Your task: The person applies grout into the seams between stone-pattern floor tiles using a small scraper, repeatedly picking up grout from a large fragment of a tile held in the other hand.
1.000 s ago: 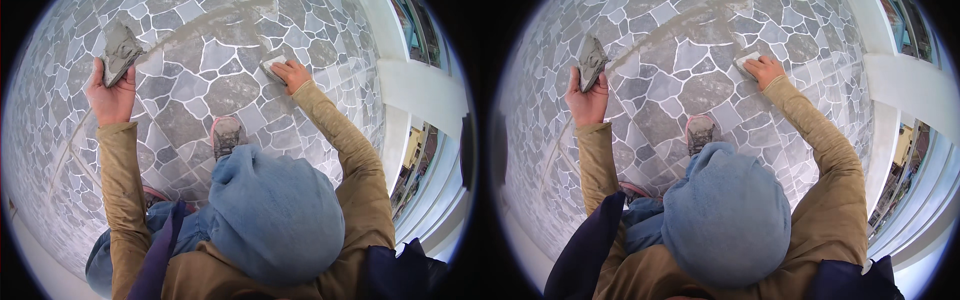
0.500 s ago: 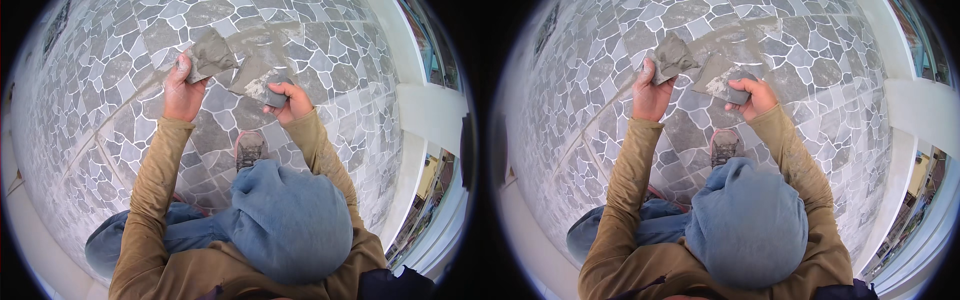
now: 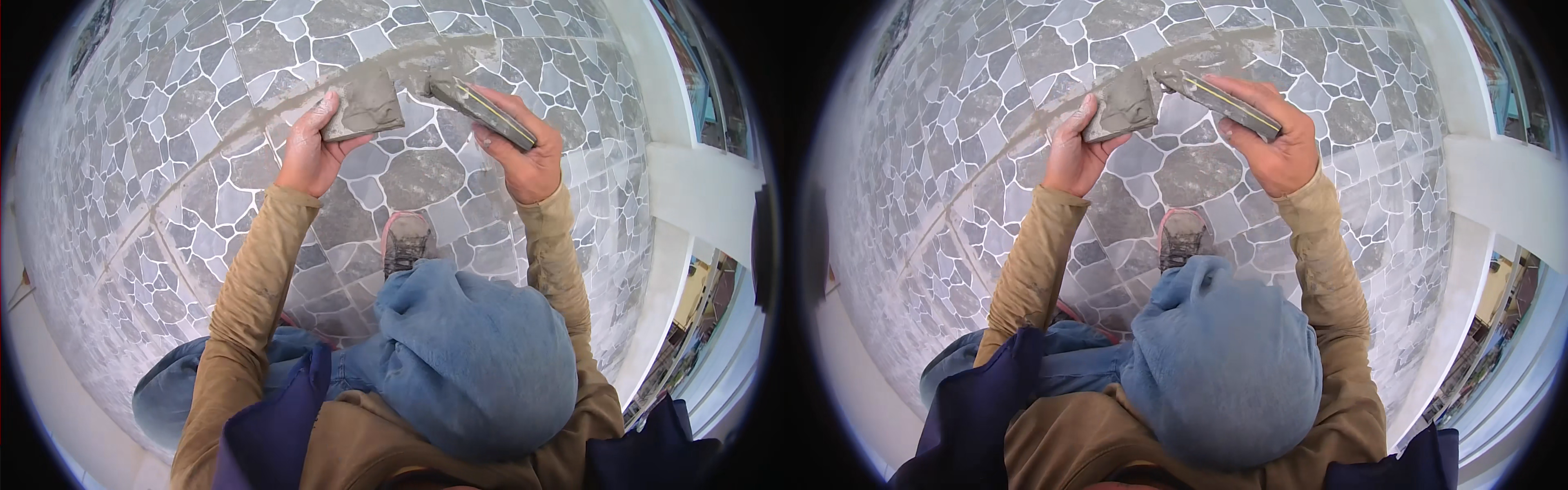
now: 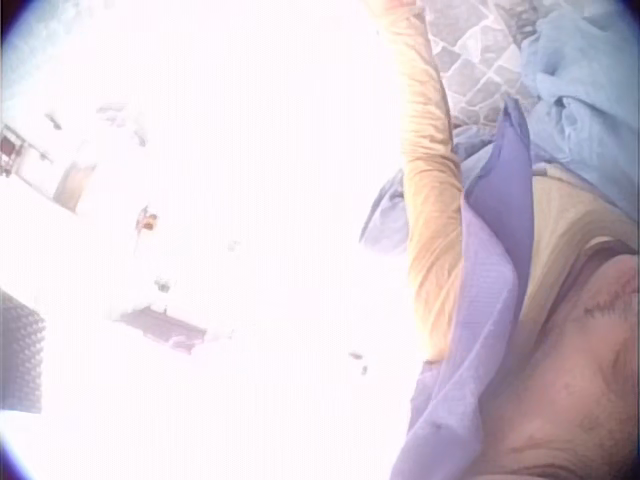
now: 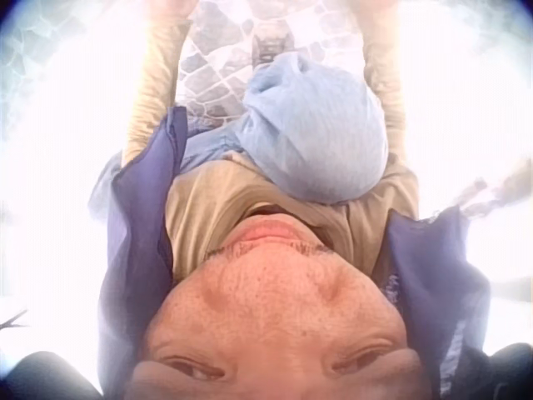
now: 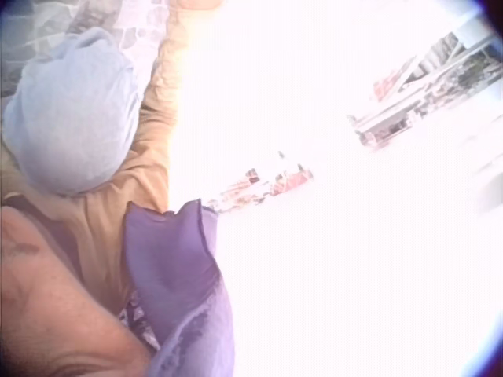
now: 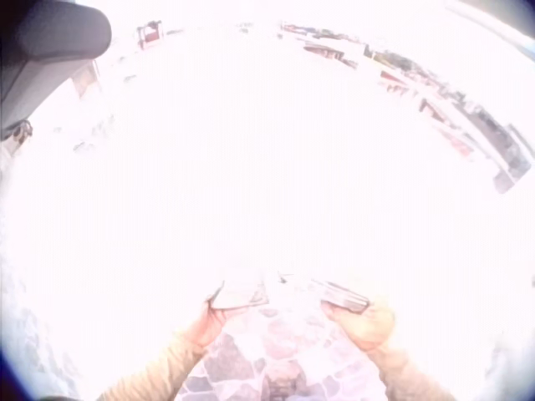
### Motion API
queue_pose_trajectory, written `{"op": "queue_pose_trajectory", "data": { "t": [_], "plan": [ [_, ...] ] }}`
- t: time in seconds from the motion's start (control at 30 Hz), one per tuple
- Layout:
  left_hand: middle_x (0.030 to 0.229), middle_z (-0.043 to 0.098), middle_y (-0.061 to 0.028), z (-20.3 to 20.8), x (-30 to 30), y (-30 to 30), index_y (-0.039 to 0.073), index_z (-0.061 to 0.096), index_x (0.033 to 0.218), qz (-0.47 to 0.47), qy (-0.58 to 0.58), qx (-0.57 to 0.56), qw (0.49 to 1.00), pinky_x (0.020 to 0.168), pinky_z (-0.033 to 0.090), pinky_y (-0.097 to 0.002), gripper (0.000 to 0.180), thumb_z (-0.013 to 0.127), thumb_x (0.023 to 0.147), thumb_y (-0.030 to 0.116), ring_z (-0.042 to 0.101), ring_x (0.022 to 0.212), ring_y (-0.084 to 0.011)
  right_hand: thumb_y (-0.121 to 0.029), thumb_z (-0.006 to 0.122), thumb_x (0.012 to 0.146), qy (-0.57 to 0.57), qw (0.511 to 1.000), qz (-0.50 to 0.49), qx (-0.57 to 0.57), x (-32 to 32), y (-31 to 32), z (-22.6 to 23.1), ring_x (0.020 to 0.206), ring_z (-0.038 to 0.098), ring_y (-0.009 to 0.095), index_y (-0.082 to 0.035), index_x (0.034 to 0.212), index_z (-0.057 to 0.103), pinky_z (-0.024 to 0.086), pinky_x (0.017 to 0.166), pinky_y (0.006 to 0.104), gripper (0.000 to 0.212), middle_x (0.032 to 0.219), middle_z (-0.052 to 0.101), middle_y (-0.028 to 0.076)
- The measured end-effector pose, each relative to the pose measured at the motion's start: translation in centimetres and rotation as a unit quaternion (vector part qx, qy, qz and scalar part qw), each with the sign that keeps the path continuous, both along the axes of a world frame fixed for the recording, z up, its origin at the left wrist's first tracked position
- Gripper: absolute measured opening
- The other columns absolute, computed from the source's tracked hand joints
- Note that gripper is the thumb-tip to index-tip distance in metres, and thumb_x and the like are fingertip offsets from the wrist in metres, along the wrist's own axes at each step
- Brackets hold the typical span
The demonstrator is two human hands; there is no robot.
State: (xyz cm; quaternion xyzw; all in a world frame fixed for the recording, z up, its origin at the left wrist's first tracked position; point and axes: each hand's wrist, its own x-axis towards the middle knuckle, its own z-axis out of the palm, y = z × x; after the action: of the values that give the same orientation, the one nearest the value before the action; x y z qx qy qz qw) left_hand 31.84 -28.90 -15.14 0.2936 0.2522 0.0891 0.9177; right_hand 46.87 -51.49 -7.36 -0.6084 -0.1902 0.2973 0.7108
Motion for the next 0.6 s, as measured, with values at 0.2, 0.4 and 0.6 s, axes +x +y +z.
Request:
{"op": "queue_pose_trajectory", "data": {
  "t": [0.2, 0.4, 0.6],
  "plan": [
    [0.107, 0.067, -0.0128, 0.4, 0.7, -0.2, -0.003, 0.055, 0.121, -0.068, 0.115, 0.048, 0.990, 0.068, 0.064, -0.0299, 0.035, 0.049, 0.100, 0.024, 0.070, 0.089, -0.0197, 0.014, 0.055, 0.062, -0.570, 0.770, 0.236, -0.163, -0.2, 0.8, 1.0, 0.104, 0.059, 0.031, -0.008, 0.114, 0.069, 0.049, 0.091, 0.0373, 0.058, 0.113, 0.069, 0.010],
    [0.104, 0.069, -0.0157, -0.8, -1.0, 4.2, -0.004, 0.057, 0.116, 0.034, 0.073, 0.028, 0.996, 0.064, 0.065, -0.0294, 0.030, 0.050, 0.100, 0.020, 0.072, 0.083, -0.0215, -0.004, 0.058, 0.070, -0.232, 0.924, 0.099, -0.288, 6.2, -4.3, -5.0, 0.089, 0.065, 0.036, -0.005, 0.112, 0.068, 0.054, 0.083, 0.0382, 0.044, 0.099, 0.071, 0.014],
    [0.106, 0.068, -0.0154, 2.6, 0.4, 7.2, -0.004, 0.057, 0.116, -0.030, 0.069, 0.058, 0.996, 0.066, 0.065, -0.0293, 0.031, 0.050, 0.101, 0.021, 0.072, 0.085, -0.0213, -0.018, 0.060, 0.078, -0.511, 0.689, 0.077, -0.508, 12.2, 3.2, -9.1, 0.089, 0.068, 0.030, 0.001, 0.109, 0.065, 0.054, 0.079, 0.0413, 0.037, 0.092, 0.071, 0.017]
  ]
}}
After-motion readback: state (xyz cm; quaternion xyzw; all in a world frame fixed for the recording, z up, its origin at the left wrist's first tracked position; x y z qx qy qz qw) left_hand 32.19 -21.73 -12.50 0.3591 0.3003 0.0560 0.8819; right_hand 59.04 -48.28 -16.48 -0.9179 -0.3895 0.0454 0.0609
